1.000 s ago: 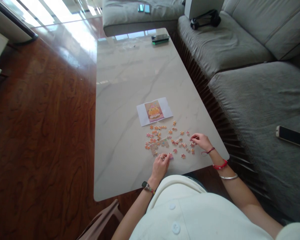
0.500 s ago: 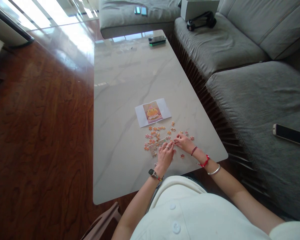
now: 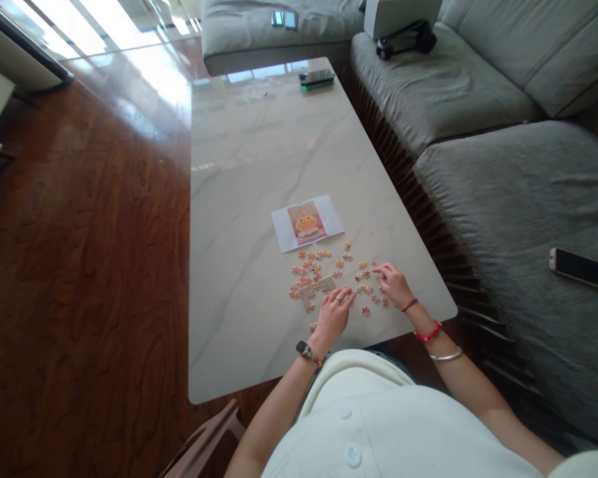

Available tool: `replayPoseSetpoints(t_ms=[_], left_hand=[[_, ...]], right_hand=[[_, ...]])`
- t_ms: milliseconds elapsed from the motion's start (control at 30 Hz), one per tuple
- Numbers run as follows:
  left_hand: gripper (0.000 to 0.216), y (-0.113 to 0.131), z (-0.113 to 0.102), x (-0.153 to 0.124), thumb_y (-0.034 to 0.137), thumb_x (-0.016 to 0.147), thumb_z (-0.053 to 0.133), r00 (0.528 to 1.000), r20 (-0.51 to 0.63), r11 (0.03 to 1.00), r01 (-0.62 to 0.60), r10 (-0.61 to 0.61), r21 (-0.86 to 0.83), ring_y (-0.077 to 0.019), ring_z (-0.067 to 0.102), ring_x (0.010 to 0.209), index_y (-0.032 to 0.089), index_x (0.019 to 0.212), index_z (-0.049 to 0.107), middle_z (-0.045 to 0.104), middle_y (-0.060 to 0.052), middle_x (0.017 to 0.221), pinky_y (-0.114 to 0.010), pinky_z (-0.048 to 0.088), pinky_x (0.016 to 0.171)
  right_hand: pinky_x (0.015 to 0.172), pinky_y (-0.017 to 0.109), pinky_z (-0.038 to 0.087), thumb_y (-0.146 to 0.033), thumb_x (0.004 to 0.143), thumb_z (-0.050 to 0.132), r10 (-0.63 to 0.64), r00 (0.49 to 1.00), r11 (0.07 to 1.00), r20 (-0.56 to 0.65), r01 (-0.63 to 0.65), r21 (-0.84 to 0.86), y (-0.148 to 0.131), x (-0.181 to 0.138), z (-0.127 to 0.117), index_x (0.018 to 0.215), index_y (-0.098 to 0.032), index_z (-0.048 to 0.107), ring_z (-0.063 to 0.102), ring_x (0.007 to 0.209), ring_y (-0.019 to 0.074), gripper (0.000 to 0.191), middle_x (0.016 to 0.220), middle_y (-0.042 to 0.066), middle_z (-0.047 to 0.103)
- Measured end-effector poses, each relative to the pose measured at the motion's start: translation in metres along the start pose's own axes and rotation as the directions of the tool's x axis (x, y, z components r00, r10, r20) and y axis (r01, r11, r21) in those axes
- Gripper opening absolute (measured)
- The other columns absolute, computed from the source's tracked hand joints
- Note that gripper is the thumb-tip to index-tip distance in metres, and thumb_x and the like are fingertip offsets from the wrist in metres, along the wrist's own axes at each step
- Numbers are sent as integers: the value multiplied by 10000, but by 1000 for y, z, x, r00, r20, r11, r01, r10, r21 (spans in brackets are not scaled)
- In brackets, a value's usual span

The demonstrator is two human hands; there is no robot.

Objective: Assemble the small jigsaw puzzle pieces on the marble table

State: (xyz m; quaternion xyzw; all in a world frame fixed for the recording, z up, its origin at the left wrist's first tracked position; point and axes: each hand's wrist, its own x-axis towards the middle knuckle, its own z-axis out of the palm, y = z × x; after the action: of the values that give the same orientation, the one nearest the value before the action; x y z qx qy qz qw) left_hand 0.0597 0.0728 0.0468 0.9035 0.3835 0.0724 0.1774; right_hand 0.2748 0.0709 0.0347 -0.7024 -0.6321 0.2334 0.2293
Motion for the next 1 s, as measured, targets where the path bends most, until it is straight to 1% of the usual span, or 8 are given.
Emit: replayPoseSetpoints(t_ms=[133, 267, 433, 600, 700, 800, 867, 1000], left_hand=[[492, -5, -5, 6, 111, 736, 427, 992, 85, 995, 88, -93, 55, -211, 310, 1168, 261, 1202, 387, 422, -36, 1252, -381, 296, 906], [579, -10, -8, 13, 89, 716, 429, 982, 159, 991, 82, -97, 103, -222, 243, 1214, 286, 1250, 319, 394, -20, 1281, -414, 233, 949], [640, -8, -10, 21, 91, 693, 466, 976, 158, 980, 125, -150, 157, -263, 205, 1229, 288, 1272, 277, 292, -34, 1343, -449, 239, 938], [631, -7, -15, 21, 89, 686, 493, 985, 118, 988, 113, -126, 109, -258, 236, 1212, 289, 1254, 306, 295, -55, 1335, -440, 279, 924], [582, -12, -18, 7, 69, 694, 481, 987, 10, 985, 162, -163, 58, -243, 294, 1171, 256, 1230, 349, 343, -78, 1291, -392, 321, 910], [465, -16, -16, -18, 45, 728, 421, 968, -60, 969, 246, -243, 30, -222, 378, 1092, 216, 1160, 432, 440, -94, 1179, -361, 361, 871], [405, -17, -14, -35, 60, 749, 401, 969, -45, 969, 244, -243, 23, -215, 405, 1059, 210, 1120, 466, 474, -91, 1127, -351, 384, 835], [379, -12, -7, -54, 96, 784, 372, 987, 18, 987, 157, -157, 17, -188, 423, 1039, 229, 1128, 459, 496, -63, 1110, -320, 389, 813]], right_hand=[[796, 296, 417, -201, 739, 489, 11, 1000, 1000, 7, -11, -3, 24, -24, -11, 931, -192, 564, 529, 834, 159, 206, 888, 43, 513], [782, 303, 434, -228, 735, 502, -24, 997, 999, 72, 25, -23, 31, -35, -10, 943, -222, 558, 535, 828, 156, 216, 920, 37, 488], [742, 292, 444, -220, 755, 480, -22, 996, 998, 90, 26, -48, 29, -31, -5, 862, -215, 551, 540, 813, 153, 129, 878, 33, 492], [728, 296, 444, -221, 759, 482, -49, 993, 997, 111, 56, -59, 28, -29, -11, 835, -197, 529, 540, 821, 160, 92, 889, 44, 507], [739, 299, 437, -229, 763, 486, -94, 989, 995, 117, 98, -30, 19, -29, -13, 845, -186, 522, 538, 812, 161, 100, 885, 52, 520], [722, 286, 433, -221, 770, 482, -166, 972, 986, 164, 164, 24, 0, -30, -5, 856, -178, 524, 539, 760, 148, 105, 849, 49, 547], [699, 272, 431, -208, 770, 484, -213, 955, 977, 207, 204, 64, -15, -29, 4, 850, -175, 531, 538, 726, 138, 98, 816, 41, 565], [670, 257, 426, -208, 754, 514, -282, 927, 958, 249, 255, 135, -38, -22, 23, 812, -168, 557, 540, 704, 133, 82, 766, 36, 589]])
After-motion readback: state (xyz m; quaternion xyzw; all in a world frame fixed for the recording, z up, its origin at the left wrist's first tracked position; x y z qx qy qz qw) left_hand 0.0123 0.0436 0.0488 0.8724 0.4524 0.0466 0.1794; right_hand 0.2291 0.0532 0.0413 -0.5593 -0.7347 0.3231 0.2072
